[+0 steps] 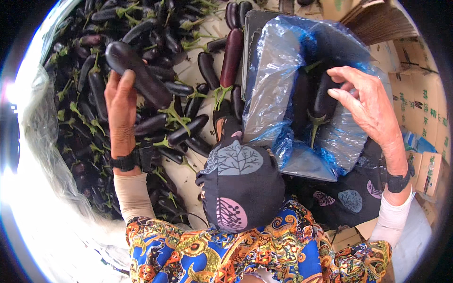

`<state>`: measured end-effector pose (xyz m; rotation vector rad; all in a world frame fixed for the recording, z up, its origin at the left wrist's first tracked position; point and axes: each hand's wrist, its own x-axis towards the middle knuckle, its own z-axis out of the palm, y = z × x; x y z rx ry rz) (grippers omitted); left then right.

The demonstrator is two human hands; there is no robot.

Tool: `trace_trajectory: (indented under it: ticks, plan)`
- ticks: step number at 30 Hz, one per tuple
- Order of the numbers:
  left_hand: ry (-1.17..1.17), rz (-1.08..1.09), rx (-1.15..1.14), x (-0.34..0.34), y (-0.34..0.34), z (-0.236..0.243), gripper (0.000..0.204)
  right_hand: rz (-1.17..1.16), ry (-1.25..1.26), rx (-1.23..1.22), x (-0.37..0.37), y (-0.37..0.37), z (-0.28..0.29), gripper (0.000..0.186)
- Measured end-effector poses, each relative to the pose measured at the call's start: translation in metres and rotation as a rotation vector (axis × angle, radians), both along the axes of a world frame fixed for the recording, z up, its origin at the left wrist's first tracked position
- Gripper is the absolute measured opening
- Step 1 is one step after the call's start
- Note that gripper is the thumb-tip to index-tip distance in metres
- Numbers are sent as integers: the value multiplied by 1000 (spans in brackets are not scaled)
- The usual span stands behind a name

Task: Packing fresh eggplants into boxes, lining them with plastic, and sealing the boxes with tape.

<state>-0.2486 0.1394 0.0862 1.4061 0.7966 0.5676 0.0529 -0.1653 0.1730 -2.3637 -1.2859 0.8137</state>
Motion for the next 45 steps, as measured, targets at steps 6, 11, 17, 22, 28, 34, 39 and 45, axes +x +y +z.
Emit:
trace_trajectory:
  ticks: [6,11,17,22,28,34,39,45]
  plan:
    - [-378,-165,-180,93,-16,50,41,-48,372,243,3,14,5,41]
    - [-318,-554,-204,177,-89,84,54,-65,673,303,-9,32,32,63]
    - [33,-801,45,199,-122,55,47,-412,1072,117,-8,-47,27,50]
    - [120,-659,-119,173,-98,15,36,-513,1243,0,-11,-68,-26,30]
    - [253,-565,-170,153,-114,-19,40,-515,1167,-125,3,-25,-100,34]
    - [195,-607,-181,142,-114,-28,47,-281,625,-318,-24,-8,-102,70]
    - [136,-629,-280,149,-120,-43,51,-411,906,-234,-31,-34,-104,46]
    - [105,-636,-270,157,-129,-72,54,-445,767,-385,-72,-18,-135,38]
